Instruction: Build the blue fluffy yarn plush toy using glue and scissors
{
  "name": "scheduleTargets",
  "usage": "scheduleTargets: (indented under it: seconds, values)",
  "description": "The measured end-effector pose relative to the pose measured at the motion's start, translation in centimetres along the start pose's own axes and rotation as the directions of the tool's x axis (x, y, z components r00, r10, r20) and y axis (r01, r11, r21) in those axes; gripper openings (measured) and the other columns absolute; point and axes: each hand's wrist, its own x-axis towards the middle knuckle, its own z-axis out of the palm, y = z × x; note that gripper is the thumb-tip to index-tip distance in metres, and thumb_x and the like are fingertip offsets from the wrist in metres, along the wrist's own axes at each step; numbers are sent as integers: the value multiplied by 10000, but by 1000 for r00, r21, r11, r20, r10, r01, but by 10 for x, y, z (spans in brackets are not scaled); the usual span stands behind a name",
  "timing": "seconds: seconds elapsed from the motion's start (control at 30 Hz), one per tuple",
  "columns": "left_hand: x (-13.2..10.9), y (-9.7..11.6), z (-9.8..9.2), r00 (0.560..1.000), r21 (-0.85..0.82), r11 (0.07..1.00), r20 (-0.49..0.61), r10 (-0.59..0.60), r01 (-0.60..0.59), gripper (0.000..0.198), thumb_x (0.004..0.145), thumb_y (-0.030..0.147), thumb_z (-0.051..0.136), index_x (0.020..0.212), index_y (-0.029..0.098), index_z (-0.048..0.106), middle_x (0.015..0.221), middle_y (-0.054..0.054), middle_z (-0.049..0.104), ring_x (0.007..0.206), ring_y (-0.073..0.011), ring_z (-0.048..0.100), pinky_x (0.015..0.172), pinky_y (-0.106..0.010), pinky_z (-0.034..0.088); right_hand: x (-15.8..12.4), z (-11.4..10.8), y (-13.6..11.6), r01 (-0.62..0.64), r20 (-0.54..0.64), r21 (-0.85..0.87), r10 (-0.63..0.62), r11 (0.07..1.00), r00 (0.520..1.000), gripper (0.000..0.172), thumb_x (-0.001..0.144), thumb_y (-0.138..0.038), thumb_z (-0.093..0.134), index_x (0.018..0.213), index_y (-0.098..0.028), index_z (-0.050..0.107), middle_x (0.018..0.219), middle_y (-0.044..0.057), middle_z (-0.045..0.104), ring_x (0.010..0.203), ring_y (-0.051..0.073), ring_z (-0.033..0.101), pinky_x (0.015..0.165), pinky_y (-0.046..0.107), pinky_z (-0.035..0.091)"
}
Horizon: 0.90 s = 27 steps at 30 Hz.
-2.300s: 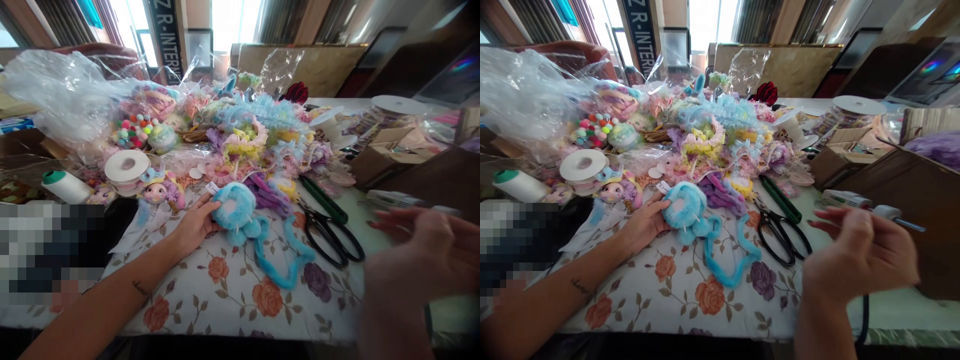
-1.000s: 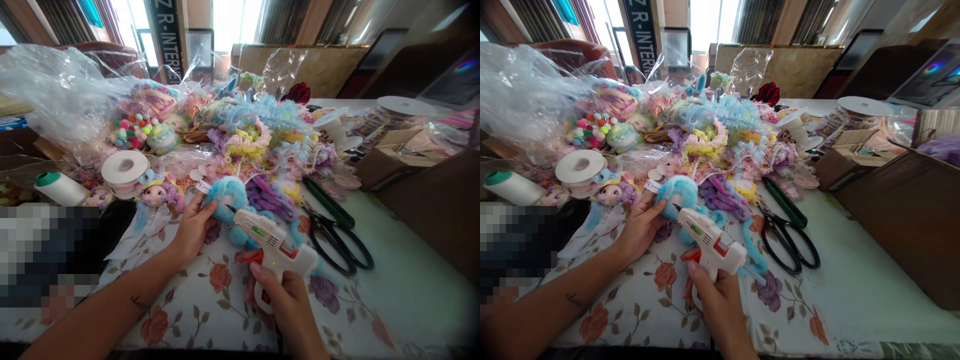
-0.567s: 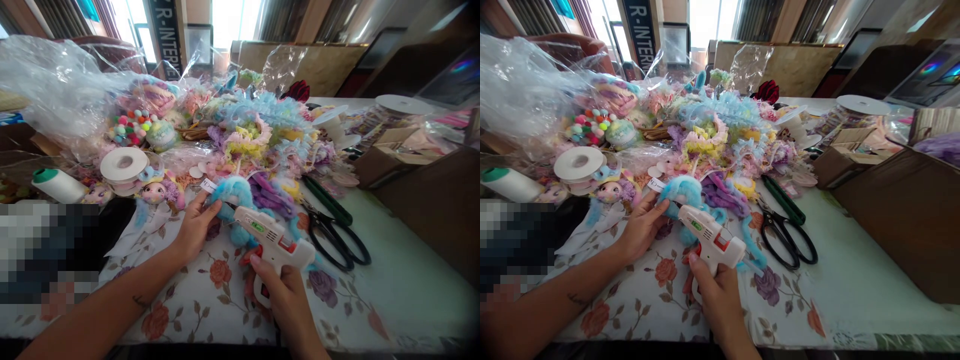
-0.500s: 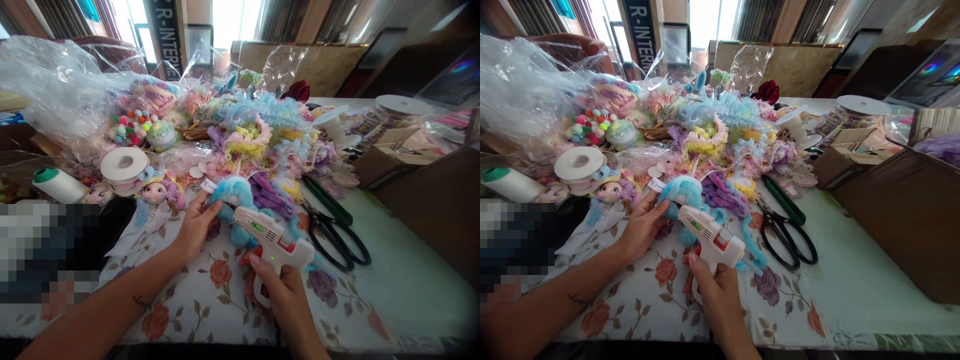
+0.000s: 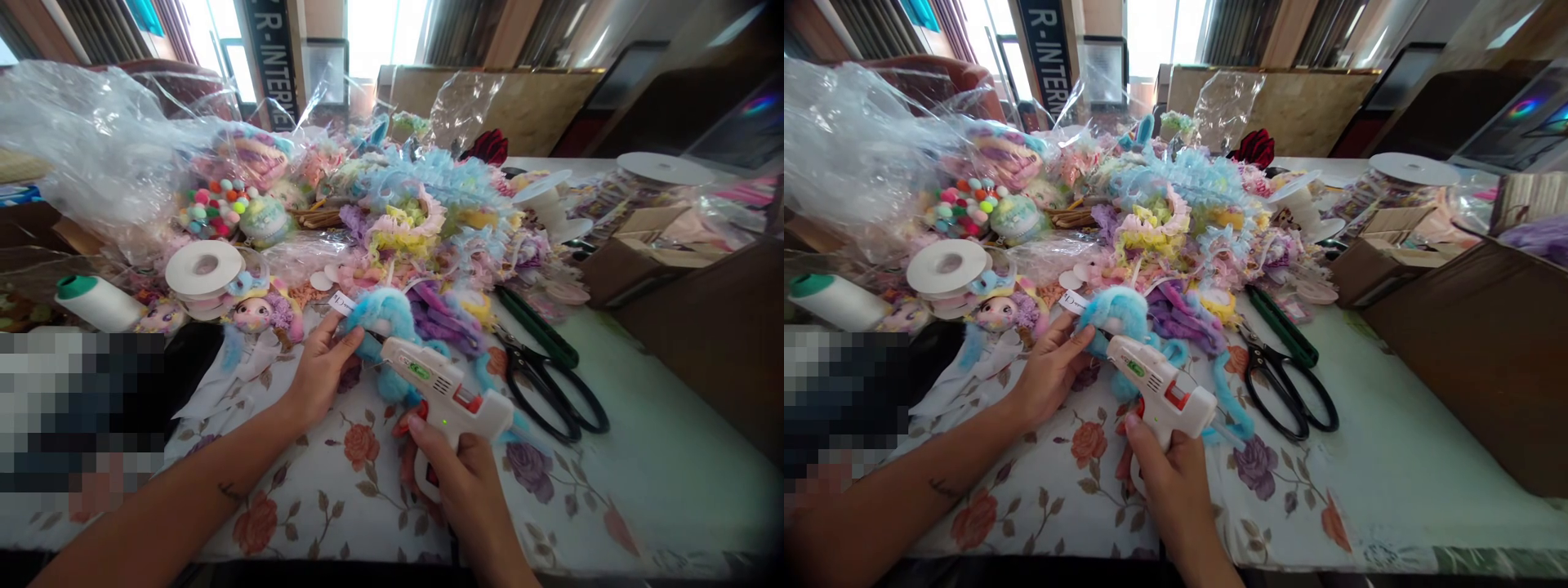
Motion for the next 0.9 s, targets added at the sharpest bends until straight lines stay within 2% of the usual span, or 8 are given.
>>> scheduleTargets:
  seconds: [0.37, 0.67, 0.9]
  values:
    - [-1, 1, 1, 1000, 38, 999, -10, 5, -5, 433, 838, 370, 795, 1233, 222, 695, 1077, -49, 774, 928, -200, 722, 768, -286, 585, 0, 0, 0, 5, 3, -8, -5, 1000, 1000, 349, 823, -532, 681, 816, -184, 664, 452, -4, 579, 346, 96, 384, 298, 203, 284]
    - [0, 0, -1, 1000, 40, 999, 6, 15, -15, 490, 860, 364, 779, 1322, 260, 656, 1082, -39, 772, 936, -193, 722, 786, -276, 583, 0, -1, 1, -2, -7, -29, 2, 1000, 1000, 337, 806, -521, 698, 792, -191, 635, 446, -13, 576, 331, 90, 372, 299, 201, 270]
    - [0, -1, -2, 1000, 58, 998, -1, 20, -20, 467, 876, 346, 756, 1320, 241, 656, 1097, -49, 770, 935, -193, 716, 778, -275, 583, 0, -1, 0, 1, -2, -21, -2, 1000, 1000, 320, 809, -500, 706, 765, -191, 637, 447, -8, 577, 331, 96, 379, 299, 210, 279]
